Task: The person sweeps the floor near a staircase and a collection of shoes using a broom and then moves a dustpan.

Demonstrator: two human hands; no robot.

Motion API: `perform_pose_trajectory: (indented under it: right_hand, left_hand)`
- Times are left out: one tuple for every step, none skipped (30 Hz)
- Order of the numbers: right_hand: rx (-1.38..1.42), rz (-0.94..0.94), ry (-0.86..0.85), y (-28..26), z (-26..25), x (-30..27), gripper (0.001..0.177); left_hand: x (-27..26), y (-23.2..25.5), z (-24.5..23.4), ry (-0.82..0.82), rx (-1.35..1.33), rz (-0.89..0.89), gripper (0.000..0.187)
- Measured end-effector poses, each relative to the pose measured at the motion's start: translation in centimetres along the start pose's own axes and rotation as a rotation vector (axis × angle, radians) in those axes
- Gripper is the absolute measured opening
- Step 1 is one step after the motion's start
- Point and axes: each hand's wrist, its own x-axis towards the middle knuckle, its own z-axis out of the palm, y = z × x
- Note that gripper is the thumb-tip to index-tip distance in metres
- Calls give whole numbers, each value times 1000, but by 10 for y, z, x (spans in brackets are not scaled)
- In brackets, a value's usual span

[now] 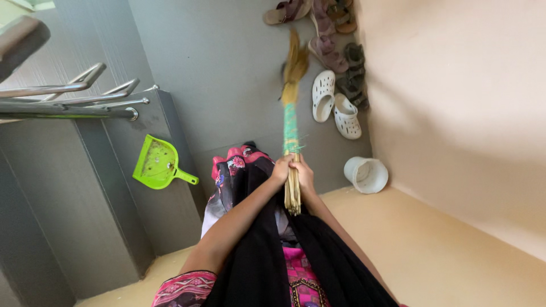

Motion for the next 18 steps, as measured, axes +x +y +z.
perform_pose_trajectory:
  right_hand:
    - [-80,55,20,1,3,11,58]
    - [-160,110,40,3,7,24,54]
    - [-243,166,60,2,7,34,52]
    - [-193,164,-4,-1,5,45,53]
    - [-145,173,-74,-3,7,50,55]
    - [-97,184,-143,-5,9,51,57]
    - [-77,197,-180,-12,6,48,58]
    - [-58,211,-216,-24,2,41,59]
    - [-34,220,-254,-39,3,34,60]
    - [-34,213,-280,-52,2,23,61]
    - [-35,199,-307,-68,-2,12,62]
    - [-37,185,-335,-83,-5,6,63]
    - [-62,182,-336,-94,-6,7,61]
    - [-88,178,-337,-103,-9,10,60]
    - [-116,180,-338,-107,-13,14,58]
    - [-190,211,-288,-110,-16,23,55]
    - [-279,237,-235,-118,-22,37,53]
    - [-369,260,-181,-126,-30,49,52]
  left_hand:
    - [4,3,-2,14,-35,10,44]
    - [6,6,-5,38,-157,-46,43]
    - [8,7,-6,63,-283,-103,41]
    - [9,7,-4,87,-408,-160,40]
    - [10,7,-4,100,-411,-152,41]
    - [14,8,-4,113,-413,-144,42]
    - [15,8,-1,126,-420,-136,42]
    - [14,6,6,167,-292,-49,43]
    - [15,8,14,207,-159,39,43]
    - [15,9,22,246,-24,126,44]
    - [15,10,32,245,-32,130,45]
    - [9,10,44,244,-39,133,46]
    - [6,11,54,253,-50,133,47]
    - [11,16,63,226,-92,140,47]
    - [16,21,71,203,-136,145,48]
    - [21,27,77,180,-180,152,50]
    - [25,32,89,192,-279,79,50]
    - [28,39,98,200,-378,7,49]
